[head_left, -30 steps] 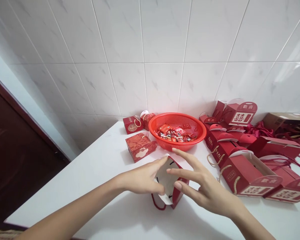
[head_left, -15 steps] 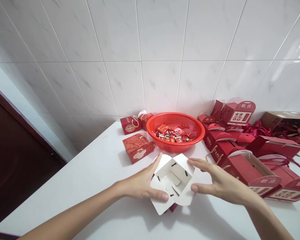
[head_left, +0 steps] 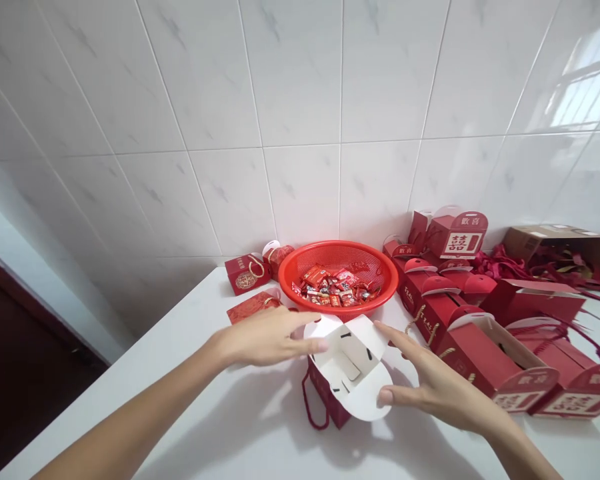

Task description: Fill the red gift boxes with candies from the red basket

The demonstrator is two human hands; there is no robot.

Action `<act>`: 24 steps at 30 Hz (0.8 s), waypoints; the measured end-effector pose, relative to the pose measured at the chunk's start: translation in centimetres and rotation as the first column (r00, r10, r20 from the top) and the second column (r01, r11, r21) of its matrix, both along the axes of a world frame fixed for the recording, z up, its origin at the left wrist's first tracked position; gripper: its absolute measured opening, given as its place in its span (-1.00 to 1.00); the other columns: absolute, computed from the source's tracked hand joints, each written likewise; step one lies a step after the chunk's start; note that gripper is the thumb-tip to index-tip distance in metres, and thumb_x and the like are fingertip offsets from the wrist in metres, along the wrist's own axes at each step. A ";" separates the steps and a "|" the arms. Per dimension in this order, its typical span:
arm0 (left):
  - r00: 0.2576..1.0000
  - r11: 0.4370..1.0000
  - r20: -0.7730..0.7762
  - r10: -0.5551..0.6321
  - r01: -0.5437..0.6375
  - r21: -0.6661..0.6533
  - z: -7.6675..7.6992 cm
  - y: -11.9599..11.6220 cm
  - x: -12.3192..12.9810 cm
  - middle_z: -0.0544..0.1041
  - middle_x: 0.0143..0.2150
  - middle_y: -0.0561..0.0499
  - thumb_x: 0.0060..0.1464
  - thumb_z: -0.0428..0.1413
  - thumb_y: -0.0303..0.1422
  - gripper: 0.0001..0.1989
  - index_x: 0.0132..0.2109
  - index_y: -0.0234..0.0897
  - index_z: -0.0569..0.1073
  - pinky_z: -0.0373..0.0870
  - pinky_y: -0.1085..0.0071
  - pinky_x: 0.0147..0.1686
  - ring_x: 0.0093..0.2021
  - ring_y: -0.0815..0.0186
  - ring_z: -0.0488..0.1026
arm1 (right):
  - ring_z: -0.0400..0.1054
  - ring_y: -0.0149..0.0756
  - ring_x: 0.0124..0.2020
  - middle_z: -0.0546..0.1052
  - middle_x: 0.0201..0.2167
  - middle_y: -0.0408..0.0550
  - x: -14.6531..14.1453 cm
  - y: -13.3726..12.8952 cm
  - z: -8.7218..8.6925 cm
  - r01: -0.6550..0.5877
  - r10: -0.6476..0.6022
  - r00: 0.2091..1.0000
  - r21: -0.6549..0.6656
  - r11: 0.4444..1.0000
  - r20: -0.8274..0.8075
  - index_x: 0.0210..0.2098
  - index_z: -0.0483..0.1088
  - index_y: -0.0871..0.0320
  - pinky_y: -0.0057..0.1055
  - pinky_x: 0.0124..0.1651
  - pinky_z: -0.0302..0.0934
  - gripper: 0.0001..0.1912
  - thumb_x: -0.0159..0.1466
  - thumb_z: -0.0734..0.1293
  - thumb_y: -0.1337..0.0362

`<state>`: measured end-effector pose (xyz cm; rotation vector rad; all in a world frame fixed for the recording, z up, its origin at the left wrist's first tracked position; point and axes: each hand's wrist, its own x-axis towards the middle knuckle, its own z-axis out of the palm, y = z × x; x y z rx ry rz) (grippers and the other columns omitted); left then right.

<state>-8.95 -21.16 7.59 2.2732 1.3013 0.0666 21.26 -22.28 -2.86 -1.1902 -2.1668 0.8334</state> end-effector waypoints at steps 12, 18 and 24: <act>0.843 0.985 -0.526 0.115 -0.164 -0.047 -2.3 15.4 4.9 0.65 -0.09 -0.16 -0.31 0.41 -0.21 -0.52 -0.13 -0.21 0.65 0.42 0.30 -0.19 -0.12 0.00 0.54 | 0.24 -0.05 0.35 0.37 0.33 -0.01 -0.8 0.0 -0.5 0.216 -0.159 0.950 0.197 0.956 -0.269 0.20 0.37 -0.12 -0.09 0.25 0.33 -0.56 0.38 0.30 -0.05; 0.888 0.984 -0.433 0.155 -0.178 -0.013 -5.9 18.4 6.6 0.55 -0.46 -0.12 -0.38 0.42 -0.19 -0.67 -0.47 -0.30 0.54 0.44 0.20 -0.22 -0.28 -0.01 0.51 | 0.39 -0.06 0.24 0.43 0.27 -0.01 -0.9 0.3 -0.3 0.299 -0.209 0.941 0.365 0.881 -0.268 0.13 0.42 -0.11 -0.22 0.15 0.42 -0.64 0.37 0.33 0.03; 0.984 0.985 -0.049 0.173 -0.173 0.000 -7.1 19.8 4.3 0.50 -0.50 0.05 -0.32 0.35 -0.39 -0.81 -0.51 -0.28 0.49 0.36 0.40 -0.31 -0.36 0.23 0.46 | 0.53 -0.18 0.04 0.44 0.26 0.00 -0.9 0.3 -1.0 0.307 -0.208 0.941 0.418 0.855 -0.265 0.07 0.44 -0.09 -0.35 0.08 0.44 -0.71 0.38 0.34 0.10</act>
